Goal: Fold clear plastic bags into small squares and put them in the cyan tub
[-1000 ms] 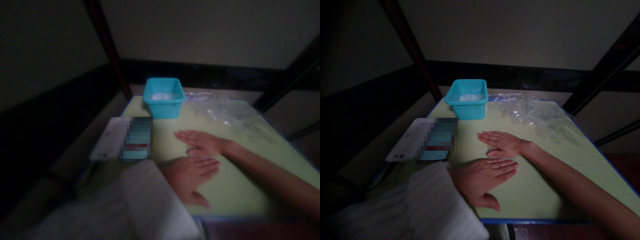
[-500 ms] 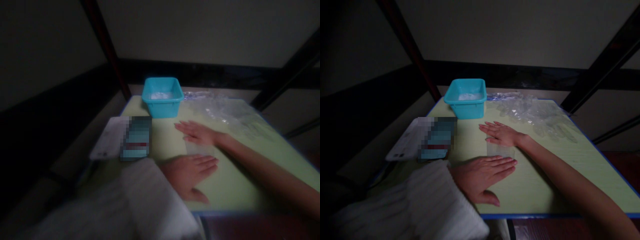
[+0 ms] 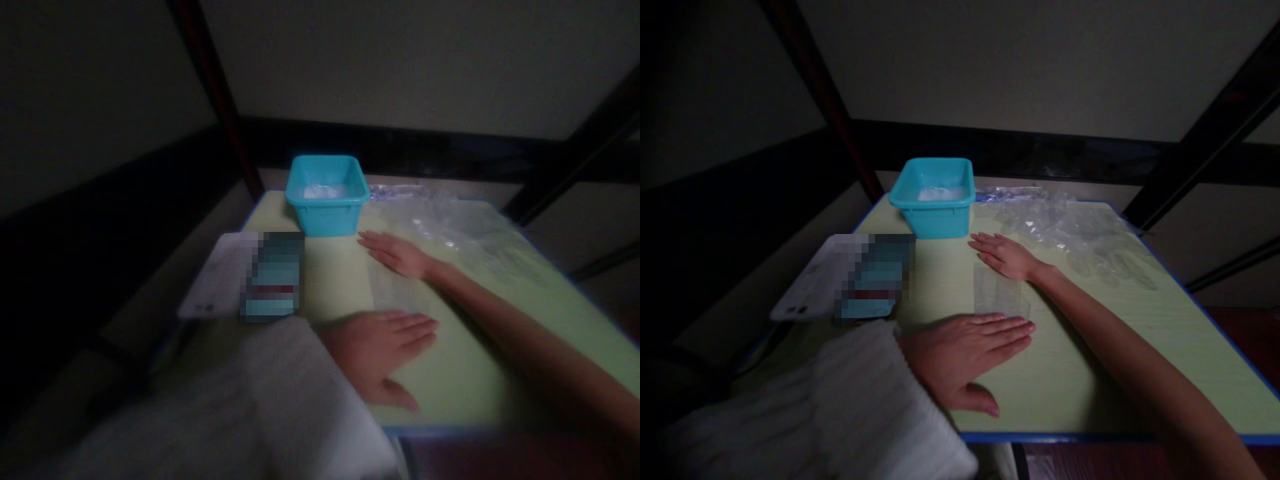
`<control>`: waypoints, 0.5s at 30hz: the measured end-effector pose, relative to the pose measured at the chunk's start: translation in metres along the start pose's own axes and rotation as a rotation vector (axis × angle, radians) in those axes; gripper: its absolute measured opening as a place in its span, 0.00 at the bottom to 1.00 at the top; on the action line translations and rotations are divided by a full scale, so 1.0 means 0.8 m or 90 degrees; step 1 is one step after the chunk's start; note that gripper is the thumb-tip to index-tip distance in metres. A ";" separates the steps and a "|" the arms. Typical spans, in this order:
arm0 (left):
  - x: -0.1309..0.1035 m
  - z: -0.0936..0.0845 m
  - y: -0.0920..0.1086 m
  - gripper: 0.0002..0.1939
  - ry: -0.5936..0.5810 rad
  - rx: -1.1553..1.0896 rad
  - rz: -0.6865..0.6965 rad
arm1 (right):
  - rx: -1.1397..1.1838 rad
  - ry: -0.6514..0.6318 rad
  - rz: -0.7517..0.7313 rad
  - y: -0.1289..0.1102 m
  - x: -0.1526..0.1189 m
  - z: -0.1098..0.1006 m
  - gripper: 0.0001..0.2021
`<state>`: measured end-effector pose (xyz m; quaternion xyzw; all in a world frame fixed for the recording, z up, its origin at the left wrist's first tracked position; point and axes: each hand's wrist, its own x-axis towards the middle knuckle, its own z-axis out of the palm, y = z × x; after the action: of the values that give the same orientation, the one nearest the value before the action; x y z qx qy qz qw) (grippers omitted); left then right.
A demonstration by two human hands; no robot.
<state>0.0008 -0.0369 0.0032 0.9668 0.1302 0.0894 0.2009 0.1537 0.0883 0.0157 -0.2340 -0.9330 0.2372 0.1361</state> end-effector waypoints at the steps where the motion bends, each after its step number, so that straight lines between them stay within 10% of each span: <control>1: 0.001 -0.001 0.000 0.42 -0.002 0.004 0.000 | 0.009 -0.003 -0.005 -0.008 -0.005 -0.002 0.16; 9: -0.004 0.009 0.000 0.39 0.046 0.003 -0.052 | 0.181 -0.162 -0.080 -0.086 -0.067 0.007 0.25; 15: -0.006 0.008 -0.001 0.35 0.059 0.028 -0.046 | 0.165 -0.208 -0.124 -0.079 -0.061 0.023 0.28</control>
<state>-0.0025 -0.0400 -0.0034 0.9604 0.1761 0.1236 0.1768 0.1649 0.0081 0.0248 -0.0815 -0.9224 0.3759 0.0344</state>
